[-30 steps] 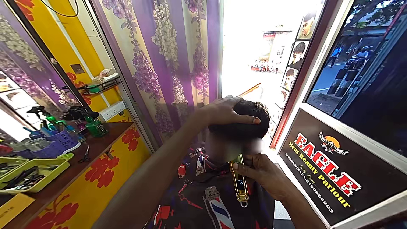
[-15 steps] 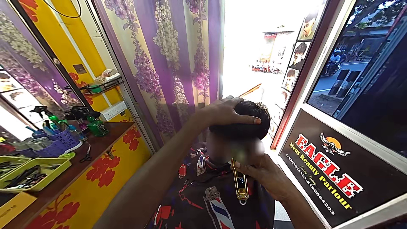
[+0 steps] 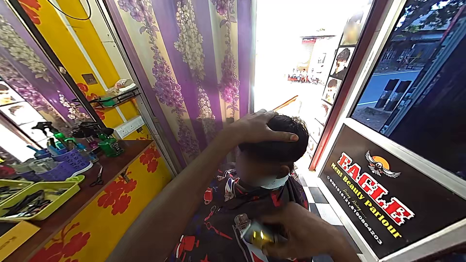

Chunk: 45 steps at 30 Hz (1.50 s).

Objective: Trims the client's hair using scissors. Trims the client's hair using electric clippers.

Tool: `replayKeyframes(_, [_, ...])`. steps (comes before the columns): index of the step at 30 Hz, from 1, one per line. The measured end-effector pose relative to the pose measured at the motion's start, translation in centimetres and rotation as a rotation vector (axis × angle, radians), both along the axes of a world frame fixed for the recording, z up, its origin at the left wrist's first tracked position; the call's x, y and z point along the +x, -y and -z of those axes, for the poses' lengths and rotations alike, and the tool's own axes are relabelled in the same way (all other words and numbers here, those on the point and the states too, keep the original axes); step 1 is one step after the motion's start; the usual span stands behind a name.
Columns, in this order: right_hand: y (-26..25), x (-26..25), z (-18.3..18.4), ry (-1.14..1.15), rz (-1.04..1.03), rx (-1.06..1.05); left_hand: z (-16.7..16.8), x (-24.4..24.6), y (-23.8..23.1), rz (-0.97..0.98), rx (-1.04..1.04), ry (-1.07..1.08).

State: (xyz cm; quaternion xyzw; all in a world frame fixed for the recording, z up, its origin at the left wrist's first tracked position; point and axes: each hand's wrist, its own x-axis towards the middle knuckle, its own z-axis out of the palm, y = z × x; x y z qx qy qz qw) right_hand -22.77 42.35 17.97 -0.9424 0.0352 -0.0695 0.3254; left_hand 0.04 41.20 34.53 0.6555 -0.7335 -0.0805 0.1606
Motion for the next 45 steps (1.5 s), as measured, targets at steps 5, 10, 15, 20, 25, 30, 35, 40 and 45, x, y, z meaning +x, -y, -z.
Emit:
replayKeyframes(5, [-1.8,0.4,0.3,-0.044,0.179,-0.032,0.0,0.0,0.2,-0.001,0.001,0.004])
replayKeyframes(10, [0.0,1.4,1.8,0.242,0.111,0.811,0.0,0.1,0.1,-0.011,0.007,-0.003])
replayKeyframes(15, [0.7,1.5,0.8,0.288,0.177,1.026,-0.1,-0.1,-0.1,-0.027,0.015,0.003])
replayKeyframes(20, [1.7,1.2,-0.3,0.295,0.237,0.959,0.1,0.1,0.2,-0.020,0.006,0.013])
replayKeyframes(25, [1.8,0.6,-1.5,0.275,0.296,0.984,0.0,0.0,0.0,-0.027,0.010,0.009])
replayKeyframes(30, [2.2,0.0,-1.9,0.287,0.316,0.972,0.0,0.0,0.0,-0.030,0.017,0.005])
replayKeyframes(35, [2.1,-0.3,-2.3,0.327,0.357,0.922,-0.1,-0.1,0.0,-0.022,0.009,0.023])
replayKeyframes(40, [2.0,-0.3,-2.2,0.272,0.342,0.834,0.1,0.0,0.2,-0.018,-0.005,0.020])
replayKeyframes(45, [1.9,0.0,-2.2,0.305,0.371,0.867,0.1,0.0,0.1,-0.029,0.013,0.016])
